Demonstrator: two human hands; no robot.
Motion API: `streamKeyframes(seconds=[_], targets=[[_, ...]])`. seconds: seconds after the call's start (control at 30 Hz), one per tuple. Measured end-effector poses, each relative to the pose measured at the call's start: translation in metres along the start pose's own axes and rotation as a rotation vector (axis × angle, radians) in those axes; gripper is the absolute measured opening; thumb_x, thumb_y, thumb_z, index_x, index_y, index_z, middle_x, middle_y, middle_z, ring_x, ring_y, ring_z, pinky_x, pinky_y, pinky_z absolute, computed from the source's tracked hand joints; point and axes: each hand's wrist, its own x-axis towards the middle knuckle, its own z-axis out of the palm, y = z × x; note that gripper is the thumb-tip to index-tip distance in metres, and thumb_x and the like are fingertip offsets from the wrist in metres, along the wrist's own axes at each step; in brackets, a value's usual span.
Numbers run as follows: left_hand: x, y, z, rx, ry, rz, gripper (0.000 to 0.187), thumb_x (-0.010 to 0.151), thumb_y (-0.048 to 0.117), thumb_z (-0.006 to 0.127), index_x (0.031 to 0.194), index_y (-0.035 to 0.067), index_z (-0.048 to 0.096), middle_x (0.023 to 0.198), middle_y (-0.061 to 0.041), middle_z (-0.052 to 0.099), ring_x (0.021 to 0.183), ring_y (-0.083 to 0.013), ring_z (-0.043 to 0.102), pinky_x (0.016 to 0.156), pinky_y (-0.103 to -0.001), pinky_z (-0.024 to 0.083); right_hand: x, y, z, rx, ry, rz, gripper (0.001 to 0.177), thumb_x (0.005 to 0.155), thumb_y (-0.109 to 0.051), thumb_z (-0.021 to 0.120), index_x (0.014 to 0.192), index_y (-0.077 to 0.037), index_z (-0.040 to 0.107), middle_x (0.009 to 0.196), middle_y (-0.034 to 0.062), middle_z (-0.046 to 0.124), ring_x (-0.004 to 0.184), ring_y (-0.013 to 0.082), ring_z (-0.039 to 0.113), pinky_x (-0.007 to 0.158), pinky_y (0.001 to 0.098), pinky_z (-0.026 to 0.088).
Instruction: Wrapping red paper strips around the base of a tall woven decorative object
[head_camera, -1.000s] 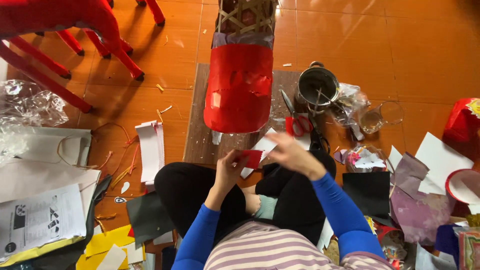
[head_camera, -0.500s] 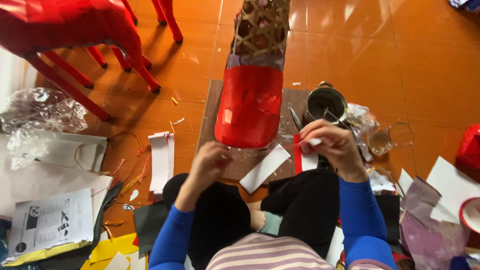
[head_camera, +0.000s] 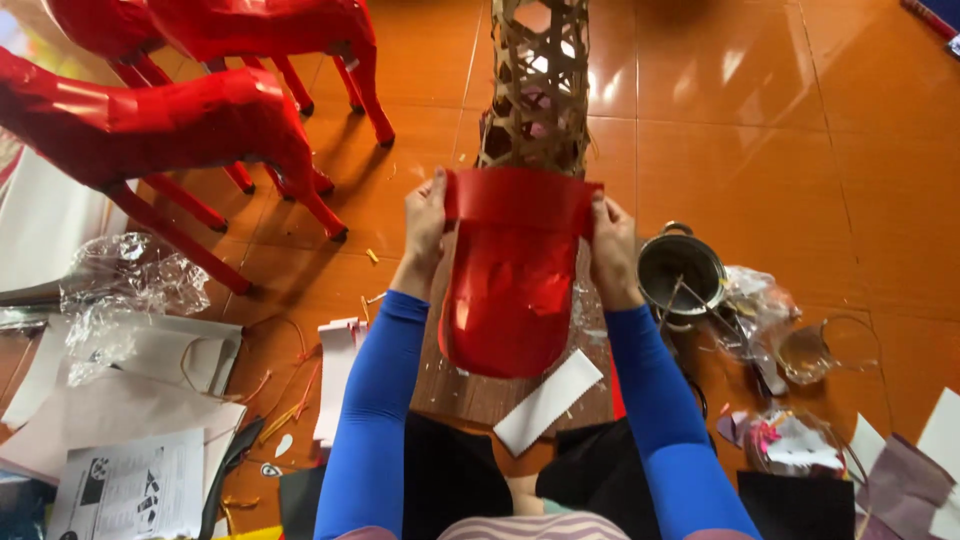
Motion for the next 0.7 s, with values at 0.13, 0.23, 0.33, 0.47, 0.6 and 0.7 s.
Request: streamKeyframes(seconds=[0.13, 0.23, 0.33, 0.47, 0.6, 0.7], targets=[[0.048, -0.085, -0.028, 0.151, 0.002, 0.059, 0.051, 0.111, 0.043, 0.069, 0.072, 0.010, 0.066, 0.052, -0.002, 0.058, 0.039, -0.0086, 0.058, 0.034, -0.023, 0.047, 0.014, 0.071, -0.017, 0.121, 0.075, 0.086, 0.036, 0.113, -0.038, 0.071, 0.094, -0.008, 0.069, 0.079, 0.0062, 0.069, 0.068, 0.0138, 0.072, 0.062, 0.0258, 0.060], [0.065, -0.122, -0.039, 0.176, -0.031, 0.073, 0.050, 0.111, 0.043, 0.071, 0.074, 0.009, 0.068, 0.055, -0.003, 0.059, 0.042, -0.0095, 0.059, 0.034, -0.024, 0.049, 0.011, 0.083, -0.013, 0.078, 0.102, 0.106, 0.037, 0.114, -0.041, 0.070, 0.093, -0.012, 0.064, 0.072, 0.0018, 0.060, 0.058, 0.0104, 0.064, 0.049, 0.0201, 0.053], [0.073, -0.136, -0.043, 0.167, -0.114, 0.028, 0.045, 0.111, 0.046, 0.070, 0.088, 0.008, 0.068, 0.066, -0.003, 0.061, 0.050, -0.0102, 0.061, 0.040, -0.024, 0.051, -0.002, 0.047, 0.006, 0.026, 0.021, 0.208, 0.056, 0.107, -0.066, 0.059, 0.126, -0.013, 0.052, 0.099, 0.0119, 0.058, 0.080, 0.0174, 0.063, 0.069, 0.0294, 0.056], [0.041, -0.074, -0.018, 0.141, -0.160, 0.024, 0.035, 0.113, 0.042, 0.066, 0.109, 0.006, 0.067, 0.084, -0.004, 0.064, 0.070, -0.0113, 0.063, 0.058, -0.026, 0.052, -0.031, -0.036, 0.052, 0.169, -0.163, 0.496, 0.101, 0.097, -0.090, 0.042, 0.164, -0.015, 0.045, 0.130, 0.0187, 0.066, 0.109, 0.0267, 0.073, 0.093, 0.0355, 0.062], [0.021, -0.041, -0.005, 0.128, -0.132, 0.110, 0.023, 0.115, 0.025, 0.059, 0.127, 0.006, 0.063, 0.102, -0.005, 0.066, 0.092, -0.0129, 0.060, 0.082, -0.030, 0.049, -0.024, -0.021, 0.041, 0.090, -0.135, 0.430, 0.092, 0.102, -0.084, 0.039, 0.168, -0.020, 0.036, 0.142, 0.0231, 0.053, 0.121, 0.0351, 0.060, 0.102, 0.0440, 0.054], [0.005, -0.045, -0.014, 0.125, -0.111, 0.154, 0.026, 0.116, 0.013, 0.054, 0.140, 0.005, 0.060, 0.116, -0.006, 0.067, 0.109, -0.0141, 0.059, 0.101, -0.033, 0.047, -0.029, -0.005, 0.026, -0.023, -0.093, 0.351, 0.082, 0.108, -0.077, 0.034, 0.173, -0.027, 0.022, 0.160, 0.0298, 0.034, 0.141, 0.0476, 0.042, 0.116, 0.0569, 0.041]])
